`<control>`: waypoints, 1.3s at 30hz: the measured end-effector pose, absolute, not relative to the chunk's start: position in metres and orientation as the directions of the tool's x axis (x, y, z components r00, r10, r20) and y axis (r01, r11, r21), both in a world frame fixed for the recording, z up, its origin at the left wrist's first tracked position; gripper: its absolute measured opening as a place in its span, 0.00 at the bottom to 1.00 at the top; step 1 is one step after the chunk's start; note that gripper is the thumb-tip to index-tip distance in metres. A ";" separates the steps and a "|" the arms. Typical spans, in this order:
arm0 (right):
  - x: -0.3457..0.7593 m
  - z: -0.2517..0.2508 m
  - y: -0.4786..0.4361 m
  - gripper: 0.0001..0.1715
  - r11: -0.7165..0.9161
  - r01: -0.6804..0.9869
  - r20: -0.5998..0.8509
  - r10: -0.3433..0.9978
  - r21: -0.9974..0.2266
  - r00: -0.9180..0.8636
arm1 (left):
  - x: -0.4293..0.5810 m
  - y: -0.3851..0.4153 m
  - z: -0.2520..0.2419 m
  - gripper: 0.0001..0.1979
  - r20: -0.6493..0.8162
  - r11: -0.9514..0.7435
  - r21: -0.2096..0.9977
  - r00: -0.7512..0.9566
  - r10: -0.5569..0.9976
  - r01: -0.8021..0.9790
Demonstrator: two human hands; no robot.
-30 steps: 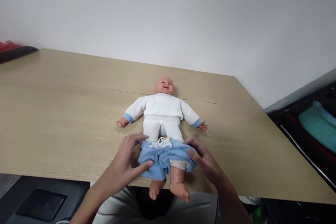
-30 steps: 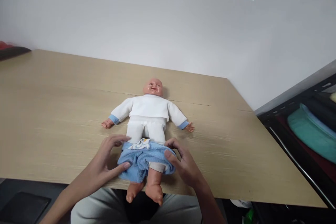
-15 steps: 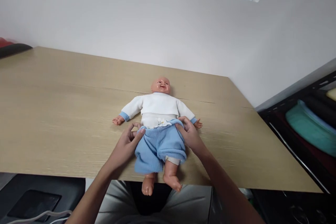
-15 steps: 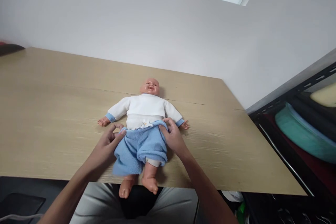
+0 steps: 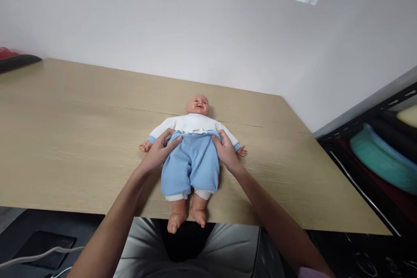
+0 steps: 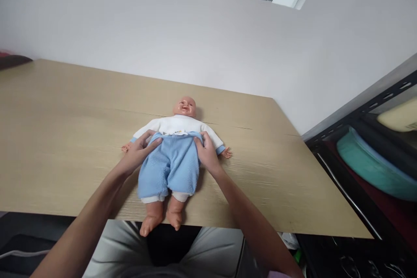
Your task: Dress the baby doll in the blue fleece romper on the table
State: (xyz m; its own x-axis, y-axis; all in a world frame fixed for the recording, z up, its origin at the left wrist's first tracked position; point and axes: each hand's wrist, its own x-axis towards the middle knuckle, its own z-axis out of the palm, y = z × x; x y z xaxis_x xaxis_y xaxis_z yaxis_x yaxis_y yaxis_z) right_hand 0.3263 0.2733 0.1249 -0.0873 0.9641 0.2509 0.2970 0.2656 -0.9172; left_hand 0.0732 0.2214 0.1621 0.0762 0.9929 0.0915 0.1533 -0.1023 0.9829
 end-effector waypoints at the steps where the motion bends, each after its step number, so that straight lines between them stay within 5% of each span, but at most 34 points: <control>1: 0.326 0.123 0.276 0.15 0.269 0.314 0.258 0.963 -0.911 -0.077 | 0.073 0.225 0.163 0.18 0.111 -0.127 0.976 0.101 0.989 0.174; 8: 0.329 0.121 0.279 0.10 0.337 0.453 0.403 0.913 -0.825 0.056 | 0.068 0.236 0.158 0.16 0.367 -0.340 0.772 0.060 0.928 0.536; 10: 0.326 0.121 0.283 0.09 0.298 0.448 0.386 0.915 -0.843 0.118 | 0.071 0.246 0.154 0.15 0.342 -0.311 0.776 0.047 0.938 0.549; 14: 0.321 0.116 0.307 0.11 0.213 0.405 0.292 0.946 -0.889 0.144 | 0.079 0.279 0.147 0.13 0.199 -0.164 0.872 -0.027 0.980 0.461; 21: 0.320 0.110 0.337 0.19 0.166 0.255 0.169 0.986 -0.953 -0.010 | 0.081 0.310 0.143 0.21 0.176 -0.196 0.949 0.104 0.979 0.245; 29: 0.380 0.105 0.289 0.17 0.215 0.217 0.178 0.968 -0.952 -0.177 | 0.013 0.292 0.132 0.19 0.152 -0.265 0.939 0.429 0.890 0.218; 35: 0.392 0.096 0.259 0.26 0.374 0.424 0.292 0.924 -0.825 -0.247 | 0.008 0.270 0.123 0.33 0.232 -0.391 0.882 0.481 0.845 0.262; 39: 0.372 0.090 0.257 0.28 0.273 0.231 0.227 0.952 -0.934 -0.206 | 0.030 0.259 0.126 0.23 0.221 -0.256 0.966 0.409 0.886 0.032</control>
State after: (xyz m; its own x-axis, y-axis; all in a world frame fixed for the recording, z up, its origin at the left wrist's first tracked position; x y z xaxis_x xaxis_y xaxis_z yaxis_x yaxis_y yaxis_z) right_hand 0.3719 0.2570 0.0895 -0.2061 0.9518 0.2270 0.2314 0.2728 -0.9338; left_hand 0.0295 0.2586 0.1263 0.4085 0.8856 0.2212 0.0316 -0.2559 0.9662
